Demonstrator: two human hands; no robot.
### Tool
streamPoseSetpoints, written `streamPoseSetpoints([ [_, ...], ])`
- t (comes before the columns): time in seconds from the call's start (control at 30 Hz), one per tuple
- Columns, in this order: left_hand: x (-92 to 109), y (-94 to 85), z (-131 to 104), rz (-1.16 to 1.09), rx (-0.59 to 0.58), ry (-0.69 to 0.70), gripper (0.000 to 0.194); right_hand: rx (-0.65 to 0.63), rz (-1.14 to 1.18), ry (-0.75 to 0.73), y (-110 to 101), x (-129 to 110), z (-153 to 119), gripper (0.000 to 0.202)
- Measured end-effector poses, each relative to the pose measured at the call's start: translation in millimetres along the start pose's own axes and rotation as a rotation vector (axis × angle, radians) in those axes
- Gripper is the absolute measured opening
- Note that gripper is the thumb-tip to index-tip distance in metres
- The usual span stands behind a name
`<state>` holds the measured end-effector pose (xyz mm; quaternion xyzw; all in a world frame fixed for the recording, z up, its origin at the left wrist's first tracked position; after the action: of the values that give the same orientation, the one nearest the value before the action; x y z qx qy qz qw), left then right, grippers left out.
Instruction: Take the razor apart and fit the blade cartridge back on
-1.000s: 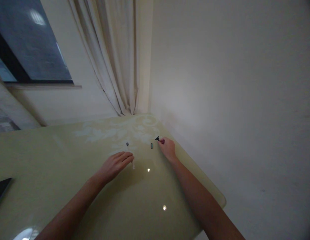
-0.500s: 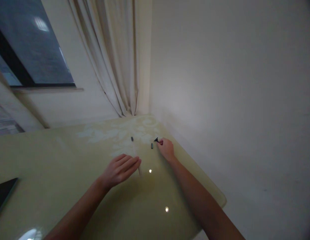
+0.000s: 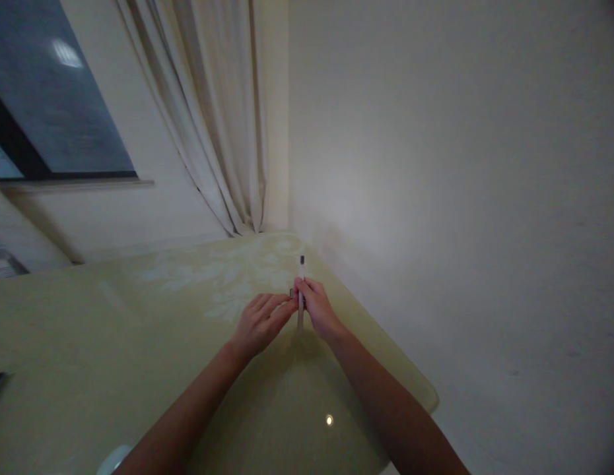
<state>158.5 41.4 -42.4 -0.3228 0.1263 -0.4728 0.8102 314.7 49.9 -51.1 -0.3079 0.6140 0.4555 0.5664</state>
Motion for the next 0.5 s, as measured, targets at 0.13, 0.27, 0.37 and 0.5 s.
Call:
streamPoseSetpoints([
  [0.13, -27, 30.6, 4, 0.114, -0.111, -0.207, 0.028, 0.154, 0.035, 0.0, -15, 8, 18, 0.049],
  [0.27, -52, 58.3, 10, 0.122, -0.25, -0.302, 0.045, 0.194, 0.036, 0.021, -21, 17, 27, 0.052],
  [0.37, -63, 71.5, 16, 0.115, -0.315, -0.339, 0.046, 0.204, 0.024, 0.018, -21, 21, 29, 0.055],
  [0.5, -62, 74.9, 21, 0.102, -0.327, -0.339, 0.033, 0.2, -0.001, -0.008, -21, 25, 28, 0.058],
])
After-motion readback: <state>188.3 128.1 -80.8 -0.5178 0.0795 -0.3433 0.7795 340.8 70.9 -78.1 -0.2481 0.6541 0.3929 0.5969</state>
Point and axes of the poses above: each hand's wrist, its own z-axis towards the middle knuckle, its own y-axis out of the palm, x = y × z, the point moved 5 cm from there along z, towards the middle knuckle, and after that the axes turned 15 degrees about x, right-handed, at the moved point
